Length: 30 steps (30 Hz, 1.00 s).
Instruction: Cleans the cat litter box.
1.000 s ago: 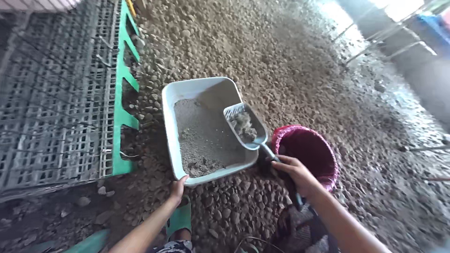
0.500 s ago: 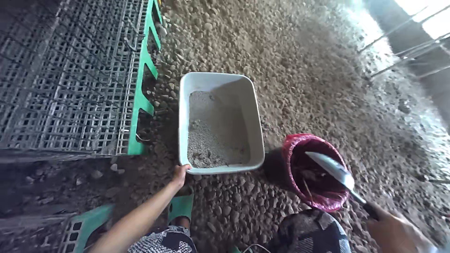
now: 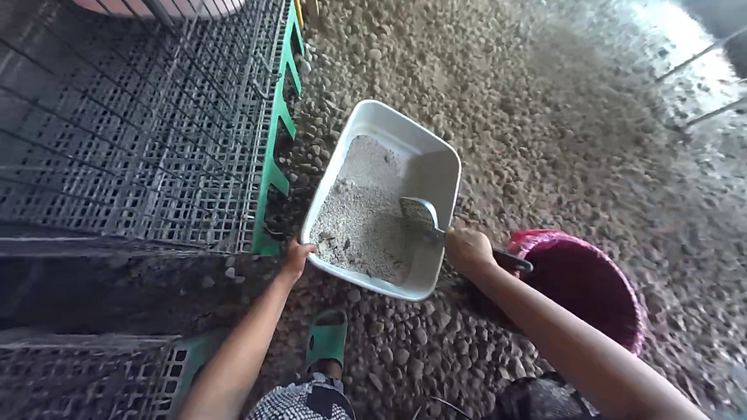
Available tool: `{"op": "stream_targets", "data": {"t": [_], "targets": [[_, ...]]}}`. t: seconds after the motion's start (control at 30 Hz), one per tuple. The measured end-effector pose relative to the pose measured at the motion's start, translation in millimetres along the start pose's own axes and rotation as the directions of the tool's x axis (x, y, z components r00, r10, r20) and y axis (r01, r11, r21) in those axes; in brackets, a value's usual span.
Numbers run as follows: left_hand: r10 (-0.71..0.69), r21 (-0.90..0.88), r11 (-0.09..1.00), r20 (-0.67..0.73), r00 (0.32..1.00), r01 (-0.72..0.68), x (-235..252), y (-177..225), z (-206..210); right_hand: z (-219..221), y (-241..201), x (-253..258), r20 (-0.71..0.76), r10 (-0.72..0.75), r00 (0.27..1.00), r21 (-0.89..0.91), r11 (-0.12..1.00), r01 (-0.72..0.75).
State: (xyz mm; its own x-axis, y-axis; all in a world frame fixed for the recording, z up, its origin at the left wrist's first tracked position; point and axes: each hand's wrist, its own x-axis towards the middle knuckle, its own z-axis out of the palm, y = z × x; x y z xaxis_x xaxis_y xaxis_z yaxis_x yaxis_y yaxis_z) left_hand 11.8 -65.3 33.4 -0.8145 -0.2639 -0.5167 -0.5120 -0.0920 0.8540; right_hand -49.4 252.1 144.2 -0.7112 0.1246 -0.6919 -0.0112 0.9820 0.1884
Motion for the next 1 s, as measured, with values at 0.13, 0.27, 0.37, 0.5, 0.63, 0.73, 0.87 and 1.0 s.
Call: {"op": "stream_targets", "data": {"t": [0.13,0.27,0.37,0.5,0.63,0.73,0.87,1.0], "targets": [[-0.007,0.018,1.0,0.009,1.0,0.007,5,13,-11,20,11,-15,0.144,-0.055,0.988,-0.033,0.998,0.061],[0.038,-0.008,0.999,-0.008,0.999,-0.039,6,31,-12,67,21,-10,0.238,-0.173,0.956,0.208,0.97,0.124],[0.161,0.021,0.986,0.062,0.985,-0.163,-8,51,-6,109,18,5,0.173,-0.277,0.945,0.468,0.867,0.169],[0.348,0.106,0.92,0.216,0.912,-0.377,-33,58,11,144,3,12,-0.029,-0.343,0.939,0.747,0.617,0.248],[0.321,0.133,0.929,0.178,0.93,-0.346,-61,65,26,146,-34,12,-0.202,-0.327,0.923,0.862,0.388,0.326],[0.23,0.073,0.969,0.075,0.97,-0.235,-58,67,21,140,-53,15,-0.24,-0.287,0.927,0.885,0.328,0.33],[-0.103,0.009,0.994,-0.156,0.982,0.106,-63,92,24,133,-43,11,-0.255,-0.188,0.948,0.859,0.407,0.312],[-0.091,-0.129,0.989,-0.188,0.978,0.068,-37,-33,6,122,-10,-4,-0.309,-0.14,0.941,0.806,0.485,0.338]]}}
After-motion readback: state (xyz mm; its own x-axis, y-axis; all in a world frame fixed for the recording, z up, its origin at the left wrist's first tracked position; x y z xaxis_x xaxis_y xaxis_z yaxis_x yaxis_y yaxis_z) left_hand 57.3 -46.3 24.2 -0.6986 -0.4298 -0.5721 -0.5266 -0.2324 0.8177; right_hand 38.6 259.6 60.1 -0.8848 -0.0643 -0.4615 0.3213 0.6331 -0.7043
